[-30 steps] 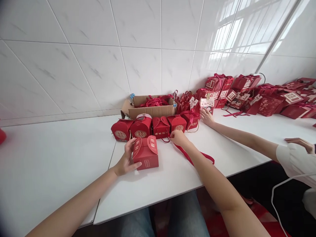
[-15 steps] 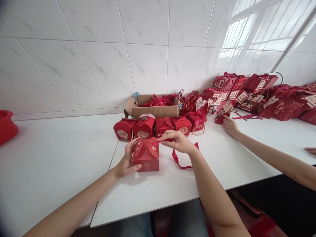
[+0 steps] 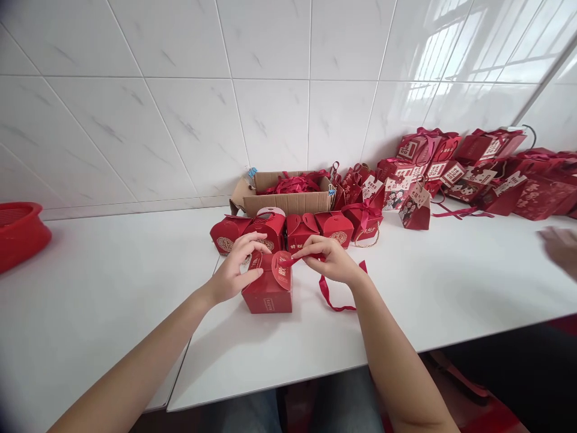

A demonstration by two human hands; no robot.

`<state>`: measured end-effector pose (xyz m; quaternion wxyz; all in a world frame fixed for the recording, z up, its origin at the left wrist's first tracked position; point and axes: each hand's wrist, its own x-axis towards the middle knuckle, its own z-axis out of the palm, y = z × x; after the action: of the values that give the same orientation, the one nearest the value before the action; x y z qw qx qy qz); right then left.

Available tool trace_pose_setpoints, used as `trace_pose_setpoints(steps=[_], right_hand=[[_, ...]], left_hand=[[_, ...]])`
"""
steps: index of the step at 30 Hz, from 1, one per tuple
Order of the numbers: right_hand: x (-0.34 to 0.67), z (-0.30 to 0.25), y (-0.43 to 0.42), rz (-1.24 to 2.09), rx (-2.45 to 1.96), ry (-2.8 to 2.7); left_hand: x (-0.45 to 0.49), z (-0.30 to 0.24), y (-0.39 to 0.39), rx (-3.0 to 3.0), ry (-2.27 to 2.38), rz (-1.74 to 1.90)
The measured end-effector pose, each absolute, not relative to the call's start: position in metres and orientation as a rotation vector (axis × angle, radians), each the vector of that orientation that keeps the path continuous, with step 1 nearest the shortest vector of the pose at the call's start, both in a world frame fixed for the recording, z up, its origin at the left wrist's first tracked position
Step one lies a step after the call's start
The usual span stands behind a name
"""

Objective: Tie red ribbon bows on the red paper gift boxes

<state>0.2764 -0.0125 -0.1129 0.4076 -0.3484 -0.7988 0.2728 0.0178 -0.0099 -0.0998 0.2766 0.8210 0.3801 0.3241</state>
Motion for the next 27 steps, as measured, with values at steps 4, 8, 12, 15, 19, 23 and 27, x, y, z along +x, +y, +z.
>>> trace_pose_setpoints(steps=[4, 8, 12, 15, 19, 23, 27], right_hand=[[0.274, -0.115, -0.014, 0.712, -0.875, -1.985], [0.267, -0.116, -0.015, 0.71, -0.872, -1.951], [0.262, -0.116, -0.016, 0.694, -0.882, -1.932], [0.26, -0.117, -0.017, 0.701, -0.861, -1.944], [0.255, -0.119, -0.018, 0.703, -0.808, -1.986], [0.253, -0.12, -0.018, 0.697, -0.771, -2.029], [0.251, -0.116, -0.021, 0.712, -0.777, -2.007]], left_hand=[[0.027, -0.1, -0.01, 2.156, 1.124, 0.837], [0.031, -0.106, -0.011, 2.126, 1.134, 0.866], [0.034, -0.108, -0.012, 2.137, 1.148, 0.896], [0.035, -0.108, -0.014, 2.138, 1.176, 0.879], [0.037, -0.108, -0.016, 2.116, 1.193, 0.878], [0.038, -0.107, -0.018, 2.103, 1.179, 0.88], [0.04, -0.102, -0.021, 2.006, 1.126, 0.909]])
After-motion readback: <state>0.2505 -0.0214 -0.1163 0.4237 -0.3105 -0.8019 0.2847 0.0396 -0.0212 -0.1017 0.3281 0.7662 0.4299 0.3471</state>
